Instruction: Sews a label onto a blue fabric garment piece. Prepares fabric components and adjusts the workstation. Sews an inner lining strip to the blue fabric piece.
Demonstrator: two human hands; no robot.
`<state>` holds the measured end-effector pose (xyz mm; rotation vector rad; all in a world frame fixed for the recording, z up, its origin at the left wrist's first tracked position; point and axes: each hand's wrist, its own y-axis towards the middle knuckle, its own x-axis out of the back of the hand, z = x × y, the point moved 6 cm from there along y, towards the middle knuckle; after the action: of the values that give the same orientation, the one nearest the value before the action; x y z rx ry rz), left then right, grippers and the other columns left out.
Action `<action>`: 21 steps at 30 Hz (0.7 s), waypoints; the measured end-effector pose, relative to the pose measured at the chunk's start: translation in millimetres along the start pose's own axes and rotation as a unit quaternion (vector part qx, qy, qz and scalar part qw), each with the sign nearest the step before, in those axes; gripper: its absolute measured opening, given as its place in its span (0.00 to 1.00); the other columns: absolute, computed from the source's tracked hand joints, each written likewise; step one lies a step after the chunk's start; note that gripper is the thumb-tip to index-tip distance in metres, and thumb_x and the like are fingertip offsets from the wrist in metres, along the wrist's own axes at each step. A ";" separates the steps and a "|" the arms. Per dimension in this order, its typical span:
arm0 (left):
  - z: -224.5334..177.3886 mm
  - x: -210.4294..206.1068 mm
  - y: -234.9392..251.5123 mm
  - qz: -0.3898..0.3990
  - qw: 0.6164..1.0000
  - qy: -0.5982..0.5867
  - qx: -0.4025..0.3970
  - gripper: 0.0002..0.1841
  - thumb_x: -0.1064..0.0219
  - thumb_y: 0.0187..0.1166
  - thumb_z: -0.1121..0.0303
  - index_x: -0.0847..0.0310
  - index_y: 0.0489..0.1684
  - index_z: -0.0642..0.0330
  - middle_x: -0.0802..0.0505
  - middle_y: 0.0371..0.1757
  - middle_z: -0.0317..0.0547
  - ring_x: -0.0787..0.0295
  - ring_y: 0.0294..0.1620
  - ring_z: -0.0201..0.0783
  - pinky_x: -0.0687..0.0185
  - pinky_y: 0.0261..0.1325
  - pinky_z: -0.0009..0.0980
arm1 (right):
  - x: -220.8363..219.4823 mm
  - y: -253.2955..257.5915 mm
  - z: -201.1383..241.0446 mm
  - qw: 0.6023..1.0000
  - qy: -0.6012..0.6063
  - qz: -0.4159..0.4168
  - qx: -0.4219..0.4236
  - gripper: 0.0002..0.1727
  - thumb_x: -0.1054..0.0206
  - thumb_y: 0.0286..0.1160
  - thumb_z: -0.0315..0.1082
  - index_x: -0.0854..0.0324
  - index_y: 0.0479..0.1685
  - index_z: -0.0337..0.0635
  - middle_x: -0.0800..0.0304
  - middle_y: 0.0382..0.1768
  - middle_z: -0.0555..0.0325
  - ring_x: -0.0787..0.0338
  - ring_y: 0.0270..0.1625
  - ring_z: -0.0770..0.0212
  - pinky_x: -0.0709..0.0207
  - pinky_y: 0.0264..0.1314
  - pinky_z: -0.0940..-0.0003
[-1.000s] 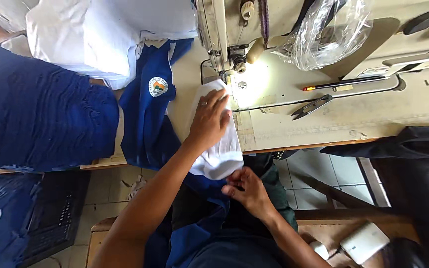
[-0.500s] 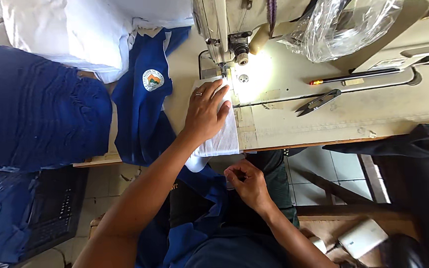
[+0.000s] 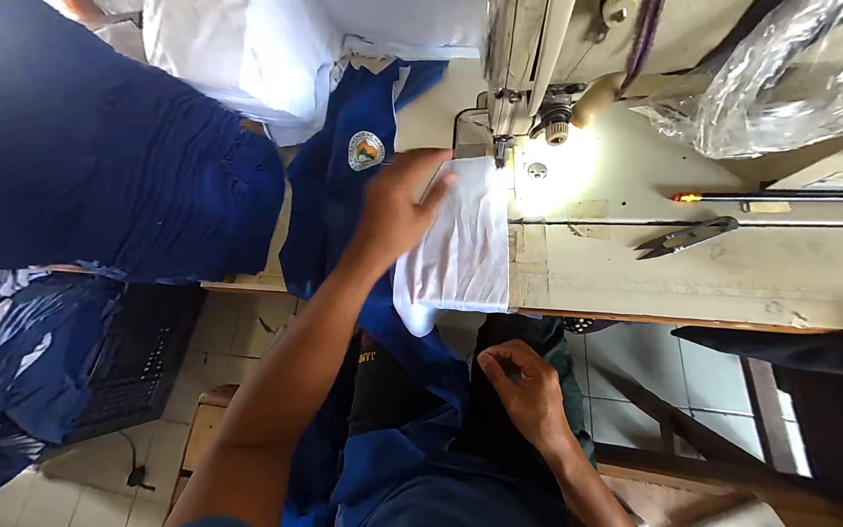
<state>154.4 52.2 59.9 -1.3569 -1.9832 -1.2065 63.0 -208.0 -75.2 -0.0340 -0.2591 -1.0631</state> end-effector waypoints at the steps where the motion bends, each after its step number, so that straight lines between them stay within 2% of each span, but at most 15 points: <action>1: 17.7 20.6 -1.8 -0.017 0.999 0.019 0.033 0.20 0.36 0.87 0.60 0.15 0.66 0.68 0.07 0.63 0.56 0.10 0.66 0.44 0.16 0.73 0.42 | 0.9 -0.5 1.6 1.000 -0.002 -0.001 0.002 0.09 0.28 0.77 0.36 0.08 0.40 0.41 0.08 0.40 0.60 0.09 0.39 0.76 0.12 0.43 0.81; 3: 64.1 41.3 -7.6 0.002 0.994 0.062 0.092 0.26 0.31 0.83 0.52 0.16 0.68 0.66 0.09 0.66 0.58 0.13 0.70 0.49 0.21 0.76 0.49 | -0.9 -0.3 9.3 1.000 0.000 0.009 0.008 0.08 0.28 0.77 0.36 0.08 0.41 0.40 0.08 0.39 0.60 0.09 0.39 0.75 0.12 0.43 0.80; 4: 84.4 42.8 -11.8 0.010 0.992 0.086 0.097 0.28 0.29 0.80 0.49 0.14 0.68 0.63 0.09 0.67 0.57 0.14 0.72 0.52 0.24 0.78 0.52 | -3.6 1.9 16.9 1.000 0.001 0.022 0.018 0.09 0.28 0.78 0.36 0.08 0.41 0.40 0.07 0.39 0.60 0.09 0.39 0.75 0.11 0.43 0.80; 5: 98.8 42.2 -15.5 0.002 0.991 0.104 0.086 0.26 0.28 0.79 0.48 0.10 0.63 0.60 0.09 0.66 0.56 0.15 0.72 0.53 0.26 0.77 0.54 | -7.6 5.5 27.1 0.999 0.002 0.041 0.032 0.09 0.29 0.78 0.36 0.08 0.41 0.40 0.08 0.39 0.60 0.09 0.39 0.74 0.12 0.44 0.79; 7: 110.5 44.4 -17.6 -0.022 0.989 0.127 0.073 0.18 0.32 0.83 0.54 0.06 0.55 0.58 0.07 0.62 0.55 0.14 0.69 0.54 0.25 0.75 0.54 | -15.6 16.1 53.8 0.994 0.007 0.073 0.076 0.09 0.29 0.79 0.36 0.08 0.40 0.39 0.08 0.38 0.59 0.09 0.40 0.74 0.12 0.45 0.79; 10: 112.2 61.7 -18.5 -0.065 0.989 0.074 0.115 0.20 0.38 0.88 0.57 0.09 0.55 0.65 0.06 0.56 0.59 0.09 0.62 0.51 0.20 0.71 0.52 | -20.9 43.1 94.2 0.989 0.002 0.086 0.124 0.10 0.30 0.80 0.36 0.08 0.41 0.38 0.07 0.38 0.57 0.09 0.42 0.72 0.12 0.47 0.77; 12: 109.3 86.6 -19.6 -0.126 0.982 0.018 0.138 0.20 0.38 0.88 0.57 0.11 0.57 0.68 0.05 0.53 0.57 0.08 0.56 0.41 0.17 0.68 0.42 | -25.2 72.6 111.2 0.991 -0.015 0.065 0.112 0.11 0.33 0.82 0.36 0.08 0.44 0.38 0.06 0.39 0.58 0.07 0.41 0.72 0.11 0.47 0.74; 14: 98.2 110.9 -22.9 -0.185 0.977 -0.009 0.103 0.19 0.37 0.88 0.58 0.11 0.53 0.68 0.06 0.47 0.50 0.10 0.49 0.30 0.16 0.60 0.30 | -37.2 112.6 121.5 0.996 -0.006 0.049 0.072 0.15 0.38 0.87 0.39 0.09 0.50 0.38 0.04 0.42 0.57 0.06 0.42 0.68 0.10 0.47 0.66; 16: 71.8 130.4 -26.9 -0.203 0.978 -0.002 0.046 0.17 0.36 0.88 0.61 0.12 0.53 0.68 0.07 0.49 0.49 0.11 0.49 0.27 0.16 0.60 0.26 | -59.3 159.6 130.7 0.994 0.066 0.078 -0.024 0.26 0.48 0.93 0.50 0.13 0.62 0.36 0.05 0.54 0.50 0.04 0.50 0.61 0.09 0.56 0.57; 17: 52.1 137.6 -31.4 -0.196 0.980 0.023 0.014 0.16 0.36 0.88 0.62 0.12 0.53 0.69 0.07 0.49 0.51 0.11 0.51 0.30 0.16 0.60 0.27 | -72.5 181.7 134.1 0.982 0.127 0.100 -0.092 0.34 0.53 0.93 0.57 0.18 0.68 0.34 0.08 0.61 0.45 0.05 0.55 0.56 0.10 0.58 0.54; 19: -1.3 143.2 -50.8 -0.137 0.984 0.105 -0.041 0.15 0.37 0.88 0.65 0.12 0.56 0.68 0.08 0.54 0.58 0.10 0.56 0.42 0.15 0.63 0.37 | -92.0 217.5 140.4 0.943 0.235 0.125 -0.199 0.46 0.55 0.86 0.70 0.30 0.79 0.33 0.18 0.71 0.38 0.07 0.60 0.49 0.10 0.57 0.51; 20: -31.0 139.7 -66.0 -0.090 0.984 0.136 -0.073 0.15 0.37 0.87 0.66 0.12 0.59 0.67 0.08 0.57 0.61 0.10 0.59 0.49 0.15 0.64 0.43 | -95.2 230.4 143.1 0.933 0.259 0.109 -0.225 0.45 0.52 0.85 0.70 0.28 0.76 0.34 0.16 0.67 0.39 0.07 0.56 0.48 0.10 0.52 0.51; 21: -57.8 131.7 -84.7 -0.037 0.982 0.146 -0.111 0.14 0.36 0.86 0.67 0.11 0.60 0.65 0.09 0.57 0.60 0.11 0.58 0.51 0.15 0.62 0.45 | -93.6 238.1 145.0 0.935 0.254 0.068 -0.236 0.37 0.46 0.85 0.65 0.21 0.64 0.36 0.11 0.54 0.43 0.07 0.47 0.52 0.12 0.44 0.54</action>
<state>16.9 59.0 154.4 -1.1337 -1.7470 -1.6015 198.4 10.8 67.2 -0.2019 0.4663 -0.9391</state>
